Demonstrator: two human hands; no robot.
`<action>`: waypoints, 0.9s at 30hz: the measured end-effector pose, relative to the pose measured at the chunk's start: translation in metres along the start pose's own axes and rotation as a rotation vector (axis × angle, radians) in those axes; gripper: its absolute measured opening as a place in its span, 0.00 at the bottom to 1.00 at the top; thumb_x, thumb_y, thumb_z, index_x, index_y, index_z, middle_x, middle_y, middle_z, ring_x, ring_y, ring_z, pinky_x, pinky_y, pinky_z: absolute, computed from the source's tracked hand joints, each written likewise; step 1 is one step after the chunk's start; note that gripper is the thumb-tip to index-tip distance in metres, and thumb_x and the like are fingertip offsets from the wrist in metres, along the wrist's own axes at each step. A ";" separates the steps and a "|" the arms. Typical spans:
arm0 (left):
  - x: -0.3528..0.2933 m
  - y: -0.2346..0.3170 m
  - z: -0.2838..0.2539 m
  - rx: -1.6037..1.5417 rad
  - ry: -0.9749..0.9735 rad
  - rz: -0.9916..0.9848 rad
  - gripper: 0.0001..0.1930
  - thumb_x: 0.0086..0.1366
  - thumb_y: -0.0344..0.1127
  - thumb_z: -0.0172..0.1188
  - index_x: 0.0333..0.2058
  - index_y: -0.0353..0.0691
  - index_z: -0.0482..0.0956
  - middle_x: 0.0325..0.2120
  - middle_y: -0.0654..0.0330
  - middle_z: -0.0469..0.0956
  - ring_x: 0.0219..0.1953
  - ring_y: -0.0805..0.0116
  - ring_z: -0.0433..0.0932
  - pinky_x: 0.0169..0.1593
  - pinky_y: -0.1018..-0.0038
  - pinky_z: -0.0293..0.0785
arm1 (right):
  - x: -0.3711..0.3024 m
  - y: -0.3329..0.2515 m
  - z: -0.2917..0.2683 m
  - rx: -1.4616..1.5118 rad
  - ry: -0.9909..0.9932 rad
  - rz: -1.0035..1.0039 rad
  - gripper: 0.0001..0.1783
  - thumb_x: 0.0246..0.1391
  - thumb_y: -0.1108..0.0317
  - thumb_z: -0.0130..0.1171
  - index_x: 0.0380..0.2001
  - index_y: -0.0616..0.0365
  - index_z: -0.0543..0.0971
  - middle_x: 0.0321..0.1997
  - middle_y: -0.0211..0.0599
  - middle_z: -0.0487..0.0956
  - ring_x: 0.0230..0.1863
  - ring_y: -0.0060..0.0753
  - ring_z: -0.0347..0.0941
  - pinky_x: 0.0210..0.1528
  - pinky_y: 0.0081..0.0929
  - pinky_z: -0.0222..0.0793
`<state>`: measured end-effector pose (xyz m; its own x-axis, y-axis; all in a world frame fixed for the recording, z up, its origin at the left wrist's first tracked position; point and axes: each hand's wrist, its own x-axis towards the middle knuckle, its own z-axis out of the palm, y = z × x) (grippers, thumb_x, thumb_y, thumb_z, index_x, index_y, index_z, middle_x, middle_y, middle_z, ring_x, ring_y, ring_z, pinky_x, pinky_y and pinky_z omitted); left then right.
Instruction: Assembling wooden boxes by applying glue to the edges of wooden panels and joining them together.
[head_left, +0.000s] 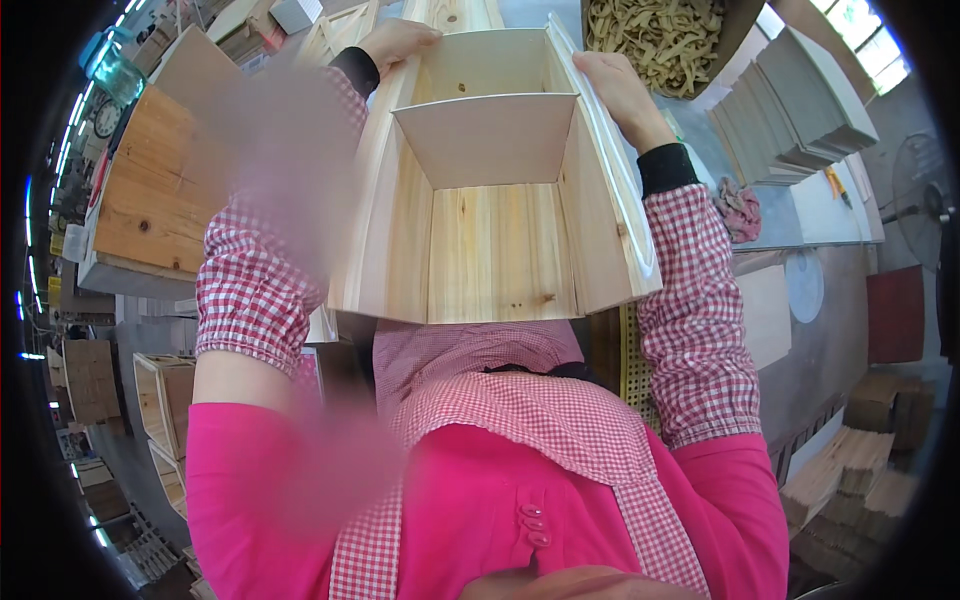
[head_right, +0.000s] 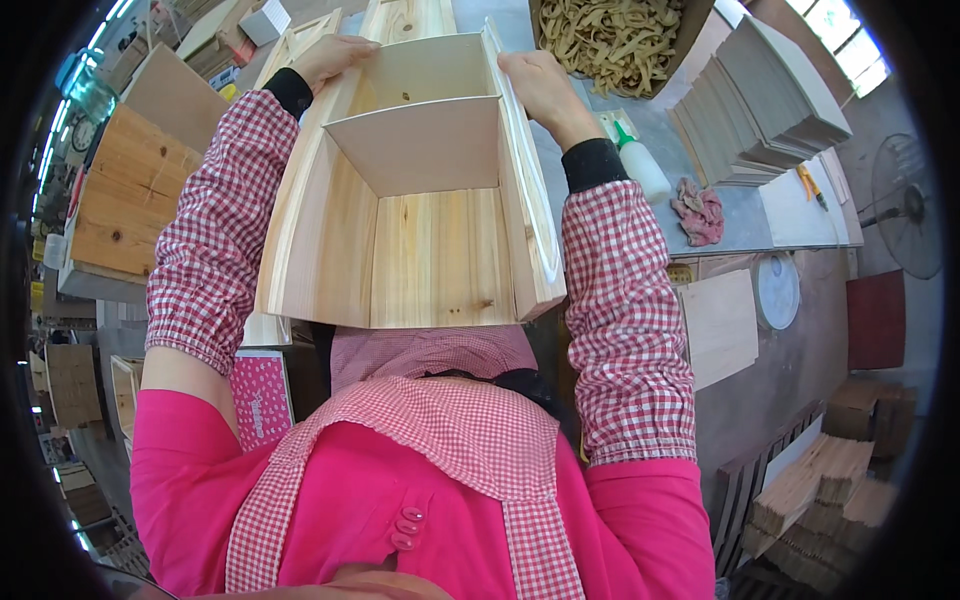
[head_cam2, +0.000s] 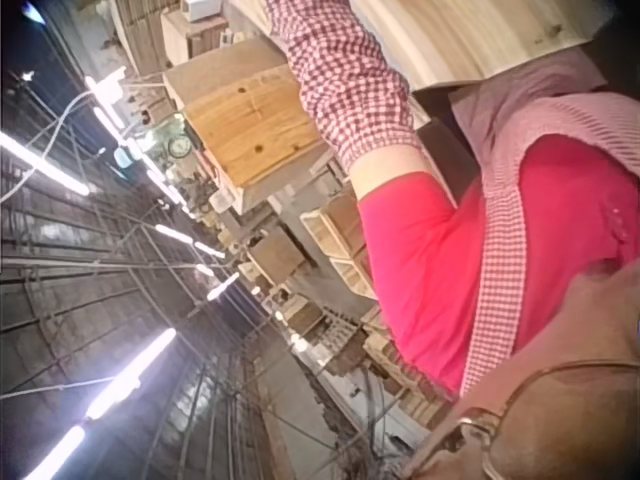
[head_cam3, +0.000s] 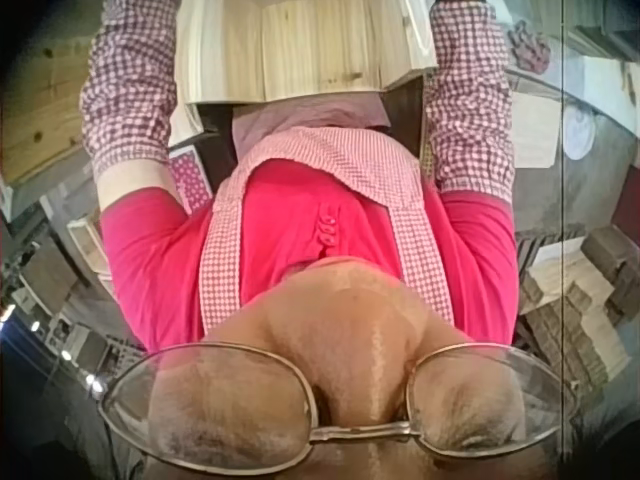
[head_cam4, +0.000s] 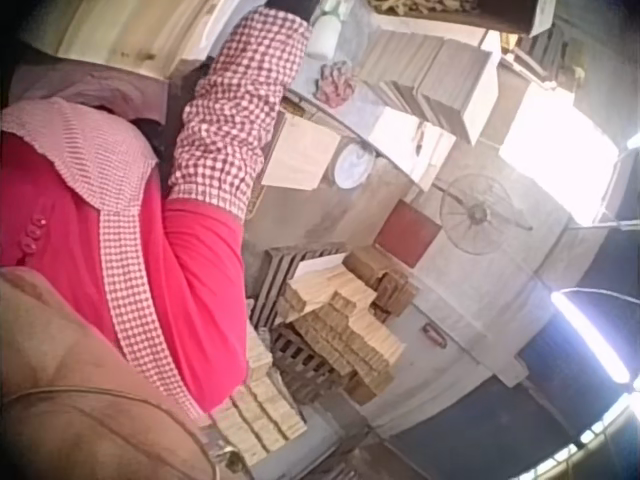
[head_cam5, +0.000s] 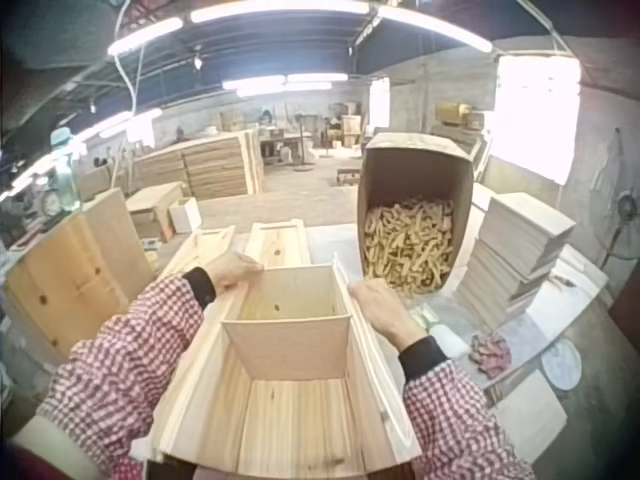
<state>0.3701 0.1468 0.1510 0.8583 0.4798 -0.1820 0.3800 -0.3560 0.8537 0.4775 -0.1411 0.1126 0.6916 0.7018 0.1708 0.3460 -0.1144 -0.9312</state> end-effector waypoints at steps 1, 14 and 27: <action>-0.001 -0.004 -0.002 -0.062 0.008 -0.001 0.19 0.64 0.43 0.58 0.48 0.36 0.79 0.42 0.58 0.78 0.44 0.69 0.77 0.49 0.77 0.72 | 0.002 0.000 0.001 0.017 -0.013 0.037 0.19 0.60 0.60 0.46 0.29 0.68 0.75 0.28 0.27 0.75 0.30 0.19 0.66 0.36 0.23 0.64; -0.059 -0.009 0.020 0.429 -0.250 0.379 0.17 0.53 0.42 0.66 0.32 0.30 0.83 0.51 0.37 0.72 0.62 0.45 0.61 0.58 0.66 0.64 | 0.043 0.043 -0.009 -0.099 -0.022 0.038 0.12 0.50 0.67 0.53 0.21 0.66 0.73 0.19 0.33 0.74 0.23 0.28 0.69 0.29 0.34 0.64; -0.053 -0.008 0.021 0.453 -0.293 0.346 0.16 0.52 0.41 0.66 0.27 0.30 0.82 0.38 0.34 0.77 0.47 0.52 0.77 0.54 0.68 0.68 | 0.033 0.020 -0.014 -0.208 0.023 0.052 0.15 0.53 0.67 0.47 0.20 0.68 0.74 0.20 0.30 0.73 0.23 0.20 0.65 0.26 0.27 0.61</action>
<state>0.3292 0.1070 0.1435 0.9918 0.0600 -0.1131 0.1169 -0.7852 0.6082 0.5161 -0.1304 0.1037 0.7254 0.6752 0.1339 0.4315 -0.2946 -0.8527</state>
